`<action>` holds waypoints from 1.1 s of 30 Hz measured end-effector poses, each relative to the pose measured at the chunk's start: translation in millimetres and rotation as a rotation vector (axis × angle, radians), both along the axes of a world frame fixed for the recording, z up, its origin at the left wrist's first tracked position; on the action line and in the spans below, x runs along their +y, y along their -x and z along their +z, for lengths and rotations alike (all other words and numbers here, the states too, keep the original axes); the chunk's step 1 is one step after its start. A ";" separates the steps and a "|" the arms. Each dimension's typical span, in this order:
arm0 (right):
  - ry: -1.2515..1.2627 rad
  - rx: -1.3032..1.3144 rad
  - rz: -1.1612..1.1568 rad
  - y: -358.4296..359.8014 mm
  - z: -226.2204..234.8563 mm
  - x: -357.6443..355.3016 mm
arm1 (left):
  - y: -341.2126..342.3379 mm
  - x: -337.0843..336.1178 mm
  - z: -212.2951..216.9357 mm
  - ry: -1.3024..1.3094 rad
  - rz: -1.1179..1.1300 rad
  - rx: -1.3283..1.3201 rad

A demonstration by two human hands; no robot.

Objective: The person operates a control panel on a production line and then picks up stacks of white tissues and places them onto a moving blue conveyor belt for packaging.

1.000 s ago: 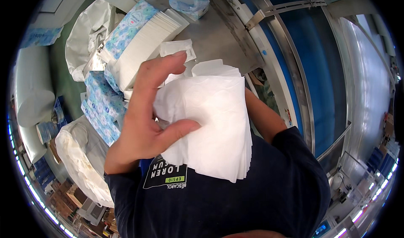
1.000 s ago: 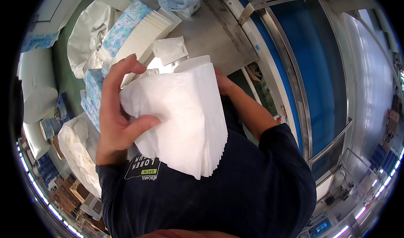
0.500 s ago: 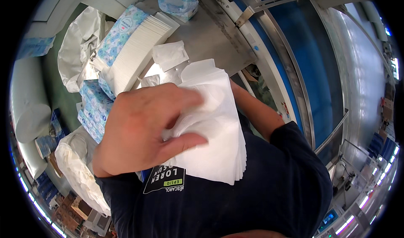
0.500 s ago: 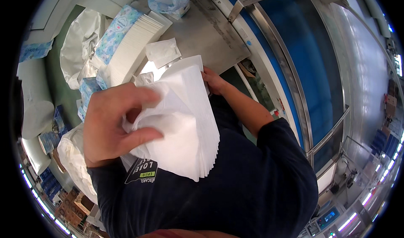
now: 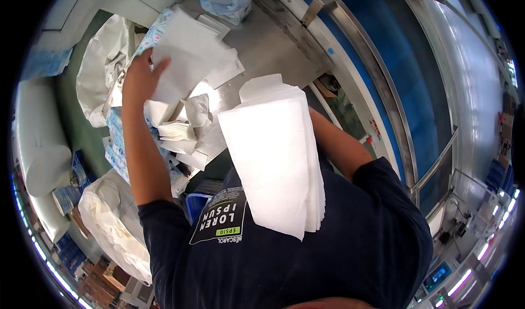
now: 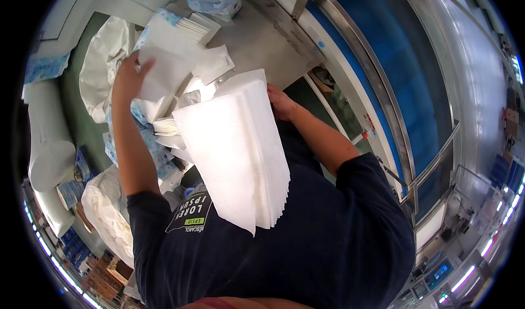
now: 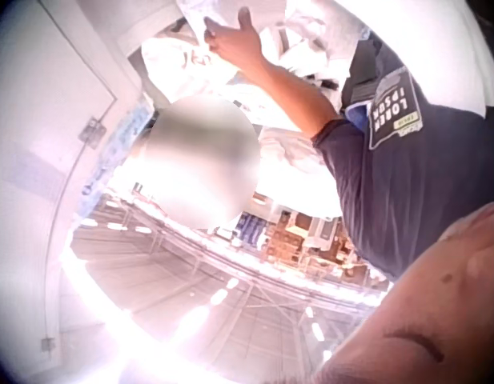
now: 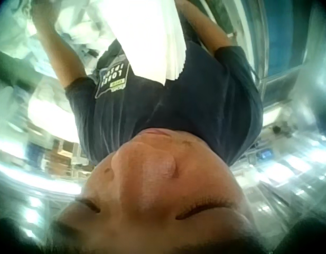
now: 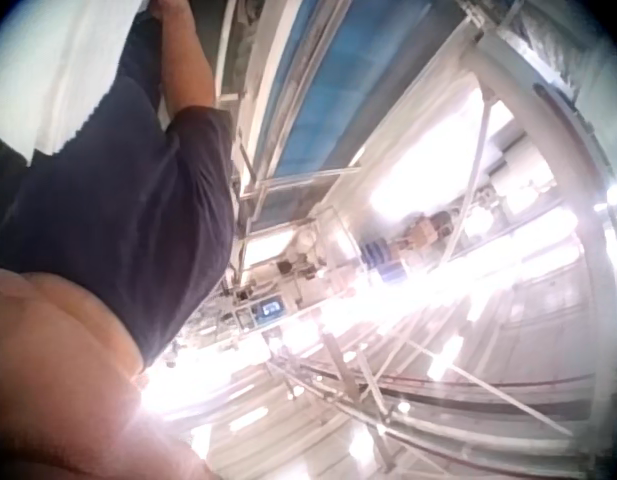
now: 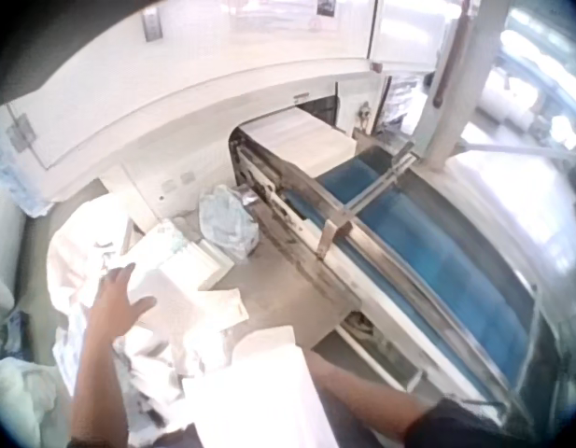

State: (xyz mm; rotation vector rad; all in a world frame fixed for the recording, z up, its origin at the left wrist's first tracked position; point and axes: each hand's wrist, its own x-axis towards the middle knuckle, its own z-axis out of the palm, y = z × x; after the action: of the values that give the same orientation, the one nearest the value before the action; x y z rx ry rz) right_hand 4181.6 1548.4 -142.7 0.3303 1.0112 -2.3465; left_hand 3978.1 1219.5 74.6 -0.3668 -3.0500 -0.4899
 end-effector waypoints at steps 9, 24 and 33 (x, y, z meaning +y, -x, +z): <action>0.156 -0.089 -0.115 -29.3 -52.0 36.6 | -193.5 119.4 87.1 -0.394 -0.826 -0.024; -0.438 -0.173 -0.269 -17.9 -30.8 205.0 | -186.1 187.5 -42.2 -0.951 -0.114 -0.442; -1.142 0.199 0.003 76.6 -76.8 196.8 | -203.7 107.6 -291.7 -1.064 0.138 -0.420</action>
State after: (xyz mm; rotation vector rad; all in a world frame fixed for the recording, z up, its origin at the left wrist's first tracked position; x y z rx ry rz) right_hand 4104.9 1745.2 -219.6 0.4946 2.3611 -1.5648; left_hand 4181.8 1327.1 -217.0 0.0147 -2.5526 -2.1945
